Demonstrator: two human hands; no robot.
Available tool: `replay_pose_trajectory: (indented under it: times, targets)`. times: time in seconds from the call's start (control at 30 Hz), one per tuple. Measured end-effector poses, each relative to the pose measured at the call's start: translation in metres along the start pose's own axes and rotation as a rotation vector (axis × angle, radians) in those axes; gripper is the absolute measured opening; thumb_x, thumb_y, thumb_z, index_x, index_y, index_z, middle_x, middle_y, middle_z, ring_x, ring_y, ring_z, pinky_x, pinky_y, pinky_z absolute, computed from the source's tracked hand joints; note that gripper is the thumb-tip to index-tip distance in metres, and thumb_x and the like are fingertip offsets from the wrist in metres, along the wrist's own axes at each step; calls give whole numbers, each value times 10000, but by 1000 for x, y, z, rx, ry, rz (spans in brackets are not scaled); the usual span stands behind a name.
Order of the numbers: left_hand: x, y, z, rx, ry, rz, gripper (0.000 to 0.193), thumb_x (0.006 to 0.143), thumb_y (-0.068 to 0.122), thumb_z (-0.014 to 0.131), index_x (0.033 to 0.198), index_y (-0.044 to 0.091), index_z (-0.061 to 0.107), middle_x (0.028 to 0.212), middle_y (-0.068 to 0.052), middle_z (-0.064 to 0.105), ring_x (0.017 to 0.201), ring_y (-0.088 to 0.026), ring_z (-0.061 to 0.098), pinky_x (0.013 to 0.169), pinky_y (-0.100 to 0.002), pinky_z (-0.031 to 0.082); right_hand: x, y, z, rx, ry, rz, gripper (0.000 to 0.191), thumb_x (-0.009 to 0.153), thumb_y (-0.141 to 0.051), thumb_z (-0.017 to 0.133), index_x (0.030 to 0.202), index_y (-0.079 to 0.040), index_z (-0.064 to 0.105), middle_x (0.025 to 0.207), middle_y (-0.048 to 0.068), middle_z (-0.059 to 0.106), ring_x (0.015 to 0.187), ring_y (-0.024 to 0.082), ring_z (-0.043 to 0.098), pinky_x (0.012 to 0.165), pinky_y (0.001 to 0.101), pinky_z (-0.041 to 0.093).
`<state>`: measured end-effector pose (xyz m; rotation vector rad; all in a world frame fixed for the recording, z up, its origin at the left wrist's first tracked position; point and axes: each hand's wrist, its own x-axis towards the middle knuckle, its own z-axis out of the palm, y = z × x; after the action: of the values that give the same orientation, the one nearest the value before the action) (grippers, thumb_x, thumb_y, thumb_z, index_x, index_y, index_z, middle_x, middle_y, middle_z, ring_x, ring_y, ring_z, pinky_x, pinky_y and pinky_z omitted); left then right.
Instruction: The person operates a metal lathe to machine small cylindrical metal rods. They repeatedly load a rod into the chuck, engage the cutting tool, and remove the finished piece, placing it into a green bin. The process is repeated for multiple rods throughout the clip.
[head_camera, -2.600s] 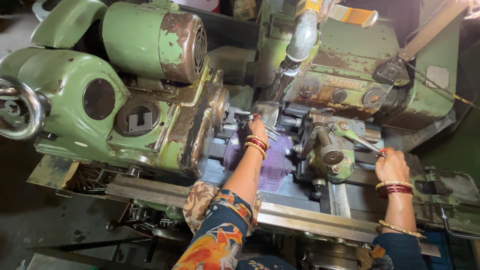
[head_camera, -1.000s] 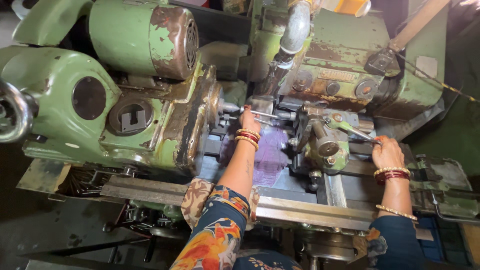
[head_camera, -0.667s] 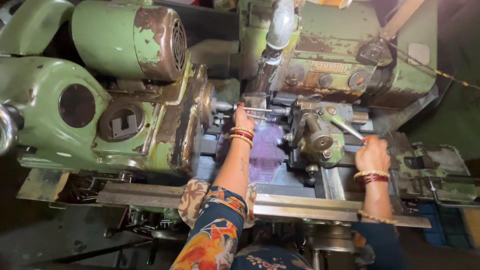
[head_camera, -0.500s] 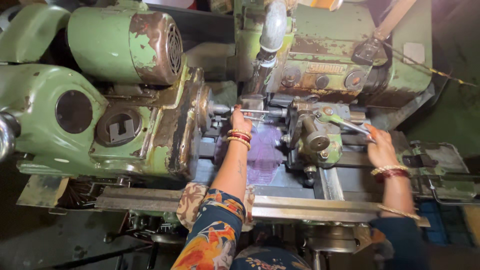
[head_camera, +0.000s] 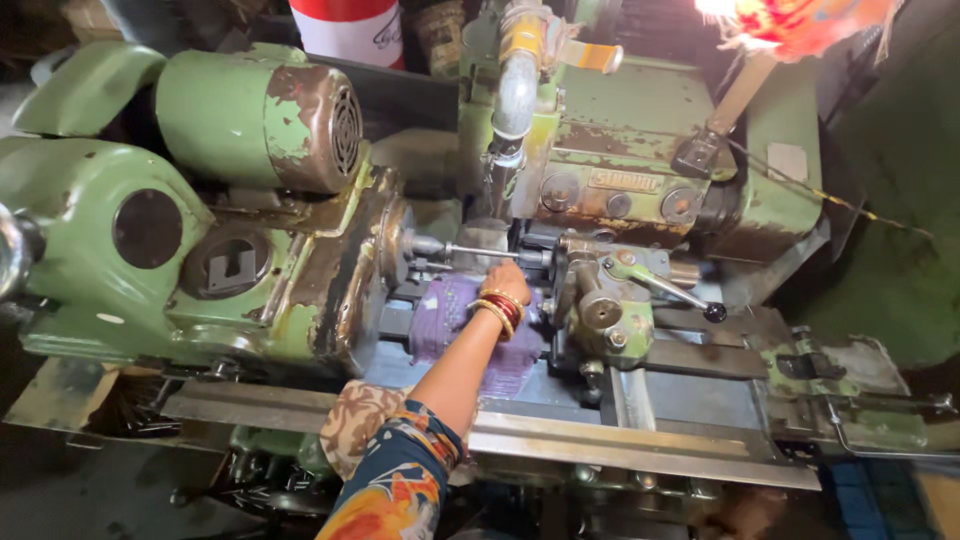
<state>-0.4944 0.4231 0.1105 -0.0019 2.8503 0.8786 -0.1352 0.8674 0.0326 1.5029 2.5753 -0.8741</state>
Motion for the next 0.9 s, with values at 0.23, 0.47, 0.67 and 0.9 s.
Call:
replay_pose_trajectory:
  times: [0.23,0.47,0.67,0.9]
  targets:
    - [-92,9,-88,3,100,254,782,689,296,924,1231,-49,478,1023,-281,696,987,-443,691,854,-495,570,-61,8,47,46,16,-17,282,943,-114,574,1207,-57,653,1102,144,670,978,290,679,847,403,582]
    - [-258,-151,-207,-593,455,461,434,824,134,866,1179,51,631,1058,-60,706,932,-144,687,798,-304,576,-148,19,126,40,22,-458,269,820,-166,642,1051,-67,738,934,135,745,813,301,725,747,414,596]
    - [-364,-336,-174,-1094,979,70,227,1074,159,602,1280,73,563,1017,-19,668,783,-129,624,655,-268,528,-303,-21,235,368,-924,-751,151,960,-213,619,1028,-86,665,869,73,773,840,203,768,780,363,610]
    - [-448,-378,-44,-382,696,-106,350,924,339,693,1105,69,563,847,-154,706,738,-345,711,600,-444,560,-428,-108,327,281,-1019,-528,201,1065,-336,529,1048,-162,627,751,48,569,512,128,472,457,309,399]
